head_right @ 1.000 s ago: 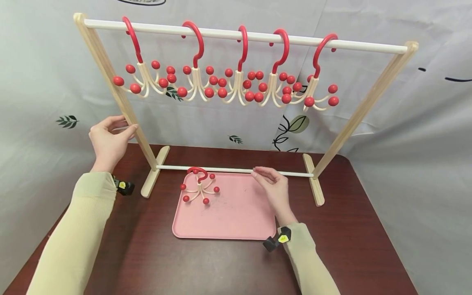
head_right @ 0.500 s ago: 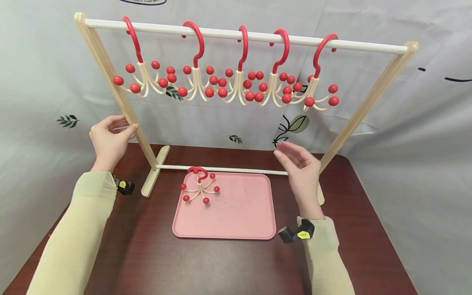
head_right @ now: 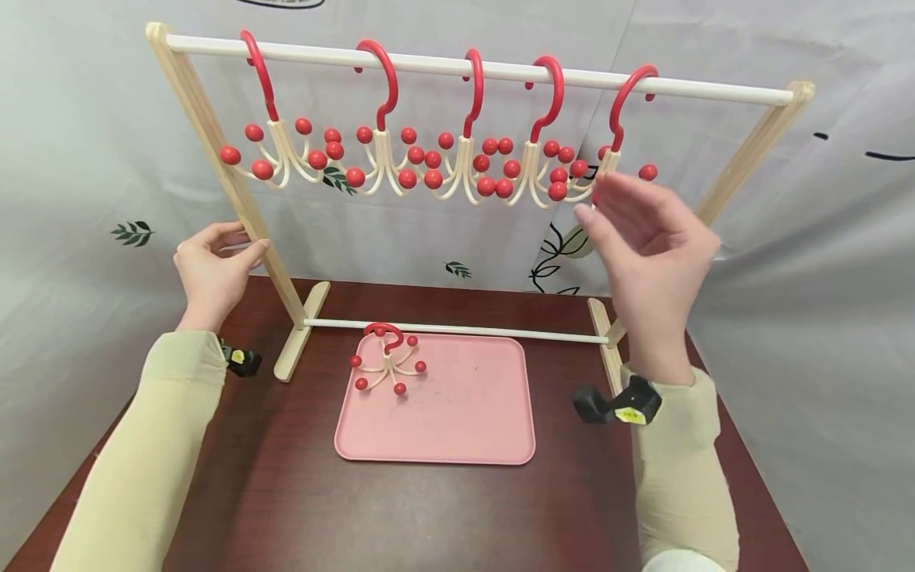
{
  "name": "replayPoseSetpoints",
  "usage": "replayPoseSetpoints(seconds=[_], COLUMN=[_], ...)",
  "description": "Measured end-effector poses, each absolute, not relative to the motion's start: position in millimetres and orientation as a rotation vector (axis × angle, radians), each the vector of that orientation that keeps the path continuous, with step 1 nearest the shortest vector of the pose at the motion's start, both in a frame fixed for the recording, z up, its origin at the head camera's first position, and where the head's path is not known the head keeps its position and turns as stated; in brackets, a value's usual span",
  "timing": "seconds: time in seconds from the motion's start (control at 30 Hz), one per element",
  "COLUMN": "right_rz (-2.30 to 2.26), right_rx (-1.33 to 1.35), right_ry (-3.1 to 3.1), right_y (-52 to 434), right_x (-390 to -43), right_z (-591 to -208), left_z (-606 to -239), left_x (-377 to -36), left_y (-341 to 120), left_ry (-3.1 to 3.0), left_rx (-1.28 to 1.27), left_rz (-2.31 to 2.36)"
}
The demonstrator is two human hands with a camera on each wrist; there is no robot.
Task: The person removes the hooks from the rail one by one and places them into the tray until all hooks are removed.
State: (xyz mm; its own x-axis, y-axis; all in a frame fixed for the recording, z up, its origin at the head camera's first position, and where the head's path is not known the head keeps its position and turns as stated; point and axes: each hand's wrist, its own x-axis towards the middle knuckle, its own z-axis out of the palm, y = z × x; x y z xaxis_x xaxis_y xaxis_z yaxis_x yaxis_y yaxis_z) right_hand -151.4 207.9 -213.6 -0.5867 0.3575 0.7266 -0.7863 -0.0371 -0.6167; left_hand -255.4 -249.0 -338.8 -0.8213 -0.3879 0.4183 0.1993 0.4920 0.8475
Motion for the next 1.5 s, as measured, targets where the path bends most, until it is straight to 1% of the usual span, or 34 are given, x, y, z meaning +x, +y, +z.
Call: replayPoseSetpoints(seconds=[0.13, 0.3, 0.43, 0.6, 0.9, 1.17, 1.37, 1.5], right_rz=[1.731, 1.750, 1.750, 1.707, 1.524, 1.340, 1.317, 1.379], right_rx=[0.406, 0.238, 0.143, 0.087, -0.019, -0.012, 0.001, -0.026], right_ry=[-1.416, -1.486, -1.589, -1.725, -1.814, -1.829, -1.804, -1.777], right_y=[216, 224, 233, 238, 229, 233, 238, 244], right_x=[-165, -182, -195, -206, -214, -220, -219, -217], right_z=[-196, -180, -174, -171, -166, -167, -167, -166], left_z=[-338, -338, -338, -338, -337, -336, -336, -337], left_x=[-255, -254, -254, -255, -253, -253, -254, -254], left_y=[-249, -248, -248, -249, -247, -247, -248, -248], left_ry=[-2.159, -2.158, -2.162, -2.168, -2.174, -2.170, -2.167, -2.165], left_rx=[0.144, 0.143, 0.157, 0.156, 0.167, 0.167, 0.162, 0.162], left_rz=[-1.335, -1.339, -1.346, -1.337, -1.333, -1.339, -1.347, -1.350])
